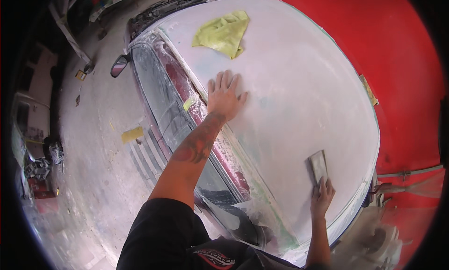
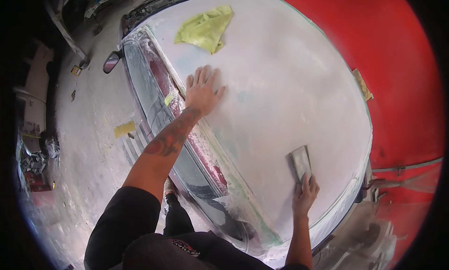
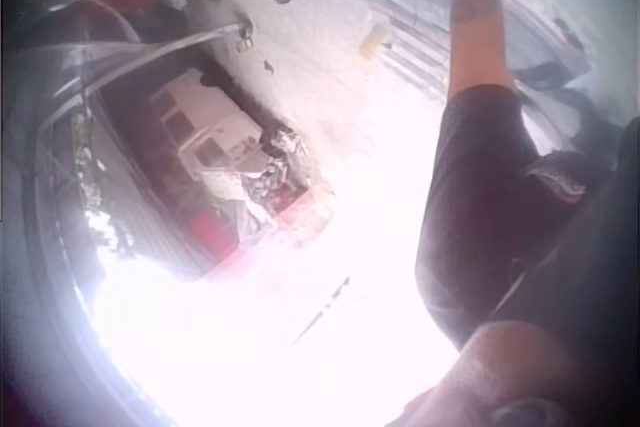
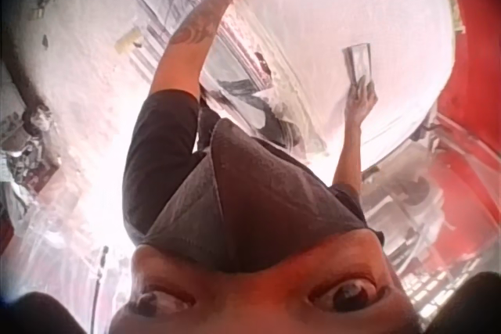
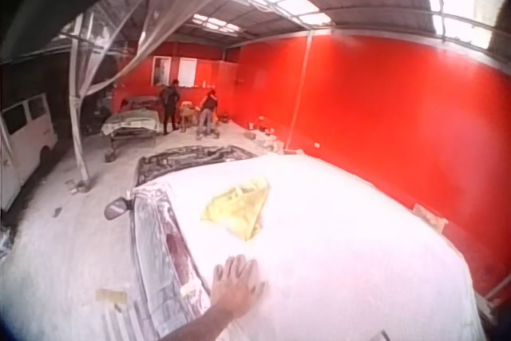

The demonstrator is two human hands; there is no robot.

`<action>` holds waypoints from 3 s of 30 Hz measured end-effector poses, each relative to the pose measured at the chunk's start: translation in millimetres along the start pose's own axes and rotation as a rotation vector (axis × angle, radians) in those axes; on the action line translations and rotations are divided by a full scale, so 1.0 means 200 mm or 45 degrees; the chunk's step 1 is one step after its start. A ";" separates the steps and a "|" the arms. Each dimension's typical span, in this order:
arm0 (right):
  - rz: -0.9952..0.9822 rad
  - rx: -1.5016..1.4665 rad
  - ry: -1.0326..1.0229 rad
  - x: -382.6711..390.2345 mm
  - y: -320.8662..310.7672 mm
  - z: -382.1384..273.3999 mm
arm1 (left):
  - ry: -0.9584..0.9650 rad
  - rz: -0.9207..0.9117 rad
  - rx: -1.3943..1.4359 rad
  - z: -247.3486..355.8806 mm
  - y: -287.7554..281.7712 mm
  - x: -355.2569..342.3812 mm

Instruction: The person sands the roof of a car using a sanding block while feeling the surface with their hand.

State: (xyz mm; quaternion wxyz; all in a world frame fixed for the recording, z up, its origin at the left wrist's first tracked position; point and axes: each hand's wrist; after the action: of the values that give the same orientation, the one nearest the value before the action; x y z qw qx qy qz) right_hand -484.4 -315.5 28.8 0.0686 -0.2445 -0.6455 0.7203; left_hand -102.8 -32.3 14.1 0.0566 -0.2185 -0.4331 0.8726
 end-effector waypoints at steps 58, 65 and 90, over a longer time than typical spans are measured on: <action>0.226 0.182 0.083 -1.03 0.20 0.67 | 0.173 -0.010 -0.197 0.02 0.10 -0.05; 0.091 0.017 -0.099 -0.35 0.09 0.32 | 0.106 -0.023 -0.269 -0.08 0.04 -0.03; 0.035 0.173 0.180 -1.36 0.25 0.98 | 0.177 -0.040 -0.187 -0.06 0.10 -0.04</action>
State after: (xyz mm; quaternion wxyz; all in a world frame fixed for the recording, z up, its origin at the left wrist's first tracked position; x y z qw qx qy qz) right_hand -323.5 -612.6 62.6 0.1204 -0.2983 -0.5854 0.7442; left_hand -87.8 -38.3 -5.3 0.0842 -0.2751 -0.4943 0.8203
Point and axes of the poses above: each hand's wrist, its own x-axis away from the middle knuckle, its own y-axis out of the palm, z = x × y, and after that the axes turned 13 degrees about x, right-handed
